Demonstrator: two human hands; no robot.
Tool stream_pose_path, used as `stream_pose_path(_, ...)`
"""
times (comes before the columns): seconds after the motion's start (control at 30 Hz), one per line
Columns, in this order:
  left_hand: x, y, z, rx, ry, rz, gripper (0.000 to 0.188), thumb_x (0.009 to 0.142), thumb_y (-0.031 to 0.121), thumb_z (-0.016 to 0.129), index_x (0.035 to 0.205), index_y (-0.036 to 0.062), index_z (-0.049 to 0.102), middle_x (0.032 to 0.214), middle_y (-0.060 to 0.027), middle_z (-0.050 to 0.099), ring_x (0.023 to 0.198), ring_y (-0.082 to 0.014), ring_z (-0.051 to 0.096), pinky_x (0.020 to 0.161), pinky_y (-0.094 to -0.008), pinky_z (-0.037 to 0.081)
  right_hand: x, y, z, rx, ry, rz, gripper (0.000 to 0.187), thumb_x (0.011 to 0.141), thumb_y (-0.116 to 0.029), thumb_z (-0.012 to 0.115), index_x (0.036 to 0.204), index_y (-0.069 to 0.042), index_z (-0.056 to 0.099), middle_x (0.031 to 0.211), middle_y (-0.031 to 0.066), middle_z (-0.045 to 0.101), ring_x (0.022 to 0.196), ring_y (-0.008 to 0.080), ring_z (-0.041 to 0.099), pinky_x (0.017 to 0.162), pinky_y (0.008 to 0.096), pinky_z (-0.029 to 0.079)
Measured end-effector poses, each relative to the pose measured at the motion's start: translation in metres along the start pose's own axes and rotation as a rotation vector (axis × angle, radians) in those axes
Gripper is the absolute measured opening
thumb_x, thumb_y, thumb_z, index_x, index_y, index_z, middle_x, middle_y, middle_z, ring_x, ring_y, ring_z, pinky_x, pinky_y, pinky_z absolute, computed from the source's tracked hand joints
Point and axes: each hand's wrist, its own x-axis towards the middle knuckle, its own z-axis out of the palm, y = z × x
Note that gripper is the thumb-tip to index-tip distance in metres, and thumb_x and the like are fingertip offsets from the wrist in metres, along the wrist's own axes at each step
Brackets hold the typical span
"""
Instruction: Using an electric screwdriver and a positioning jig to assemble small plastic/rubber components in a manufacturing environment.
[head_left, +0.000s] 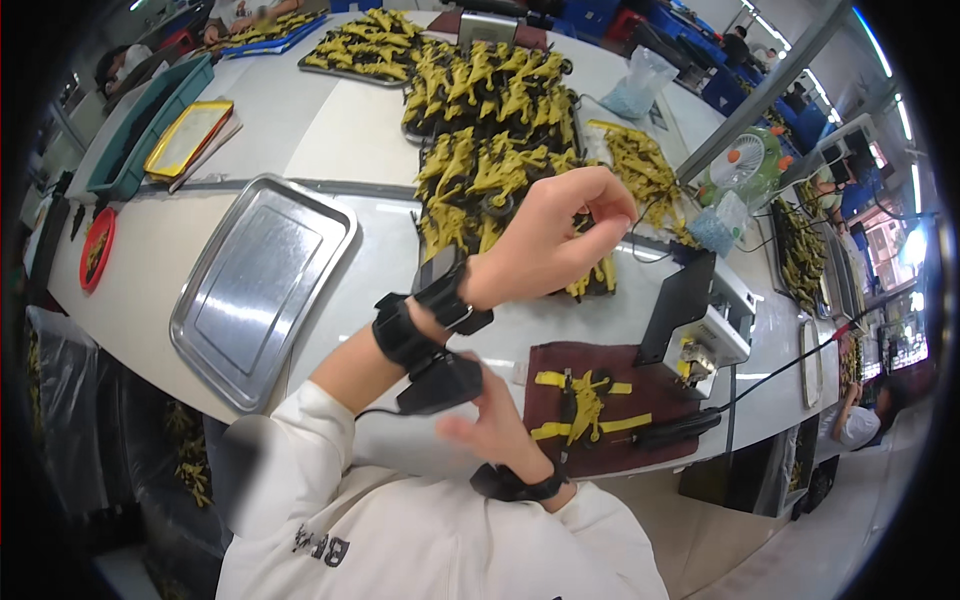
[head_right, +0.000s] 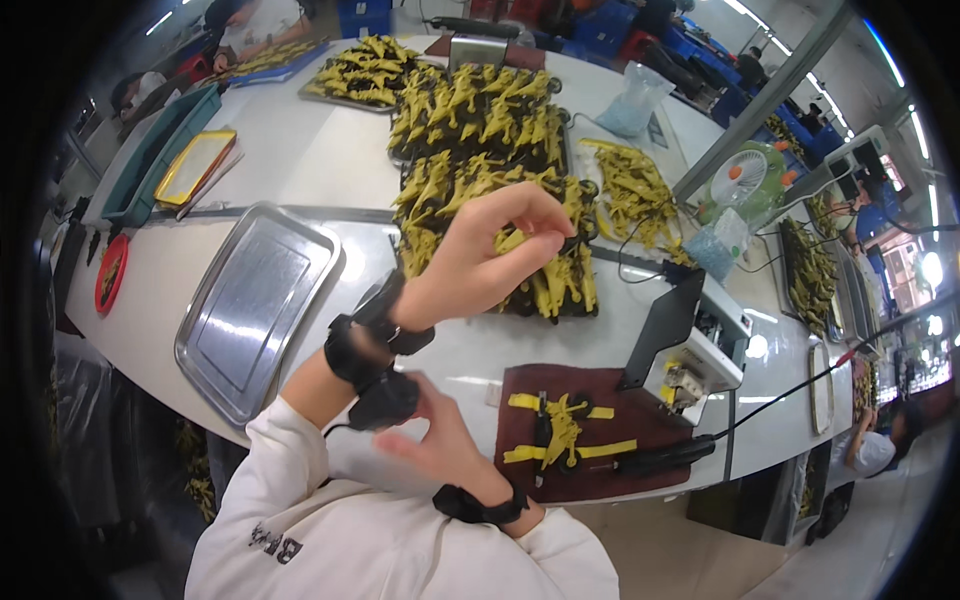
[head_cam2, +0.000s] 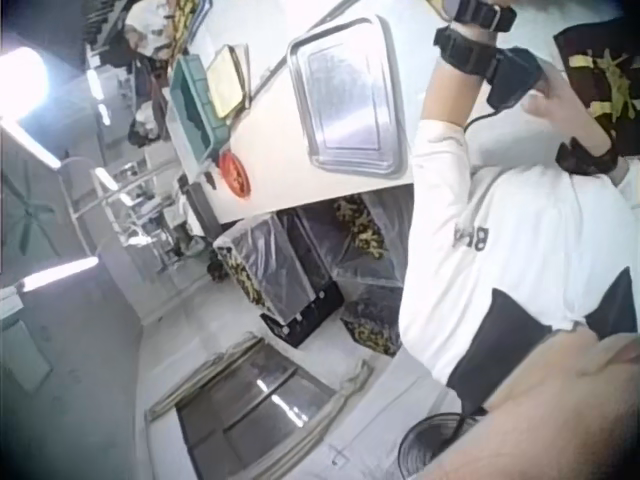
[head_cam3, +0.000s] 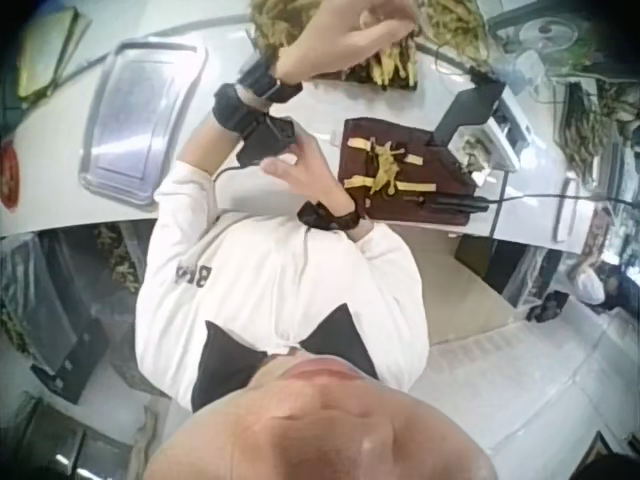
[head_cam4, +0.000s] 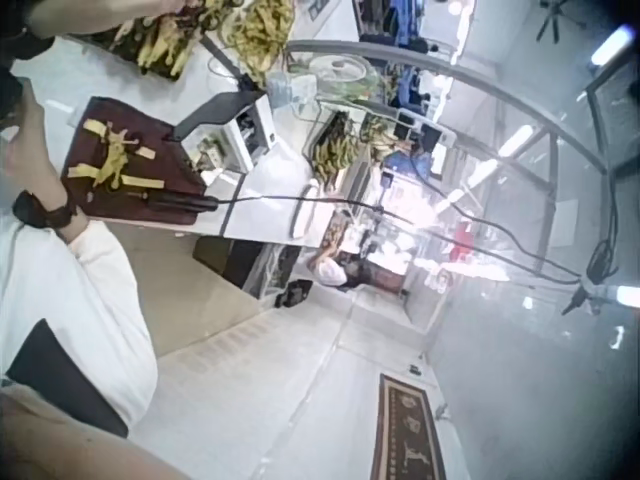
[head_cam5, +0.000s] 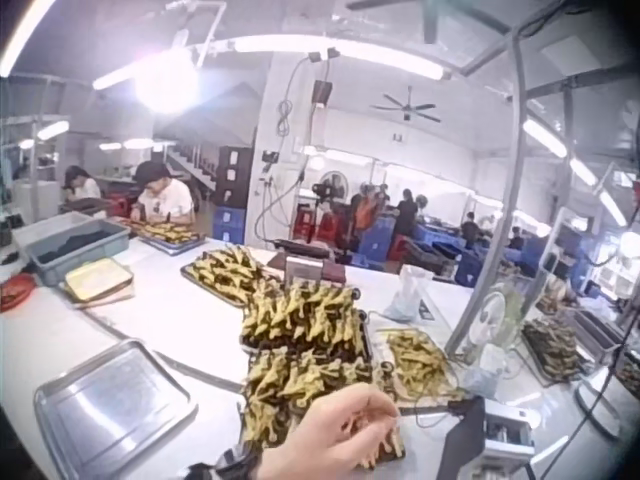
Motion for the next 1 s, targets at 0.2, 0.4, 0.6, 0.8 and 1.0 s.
stream_pose_path(0.2, -0.013, -0.011, 0.028, 0.263, -0.217, 0.220, 0.009, 0.077, 0.003, 0.059, 0.086, 0.0055, 0.059, 0.077, -0.0073, 0.058, 0.072, -0.0244, 0.059, 0.066, -0.0354, 0.044, 0.010, 0.021, -0.007, -0.014, -0.007, 0.166, 0.028, 0.079, -0.015, 0.071, 0.101, -0.003, 0.060, 0.092, 0.0026, 0.064, 0.083, 0.0105, 0.058, 0.075, 0.0270, 0.047)
stream_pose_path(0.4, -0.018, 0.015, 0.042, -0.123, -0.494, -0.013, 0.009, 0.082, 0.006, 0.059, 0.090, 0.0025, 0.059, 0.080, -0.0060, 0.061, 0.072, -0.0161, 0.059, 0.068, -0.0283, 0.047, 0.004, 0.009, -0.022, -0.122, -0.027, 0.094, 0.028, 0.074, -0.013, 0.076, 0.097, -0.002, 0.064, 0.094, 0.0047, 0.067, 0.087, 0.0104, 0.059, 0.076, 0.0269, 0.047)
stream_pose_path(0.6, -0.026, 0.028, 0.047, -1.242, -0.279, -0.535, 0.021, 0.093, 0.019, 0.048, 0.101, 0.0023, 0.058, 0.081, -0.0050, 0.060, 0.076, -0.0138, 0.058, 0.072, -0.0261, 0.046, 0.011, 0.022, -0.039, 0.157, -0.007, 0.106, 0.030, 0.092, -0.016, 0.053, 0.119, -0.002, 0.053, 0.109, 0.0089, 0.063, 0.094, 0.0131, 0.061, 0.089, 0.0279, 0.047)
stream_pose_path(0.8, -0.071, 0.057, 0.090, -1.555, -0.523, -0.797, 0.032, 0.093, 0.026, 0.044, 0.111, 0.0010, 0.055, 0.086, -0.0094, 0.059, 0.081, -0.0181, 0.058, 0.075, -0.0290, 0.043, 0.024, -0.021, -0.034, -0.098, -0.349, 0.183, 0.033, 0.092, -0.006, 0.037, 0.123, -0.008, 0.051, 0.108, 0.0044, 0.060, 0.095, 0.0089, 0.057, 0.087, 0.0213, 0.044)
stream_pose_path(1.0, -0.082, 0.068, 0.117, -1.842, -0.667, -0.690, 0.028, 0.092, 0.024, 0.049, 0.108, 0.0020, 0.054, 0.085, -0.0091, 0.058, 0.083, -0.0167, 0.057, 0.076, -0.0287, 0.043, 0.005, -0.009, -0.052, 0.096, -0.231, 0.415, 0.033, 0.087, -0.002, 0.047, 0.119, -0.007, 0.054, 0.102, 0.0046, 0.061, 0.092, 0.0111, 0.058, 0.084, 0.0228, 0.045)
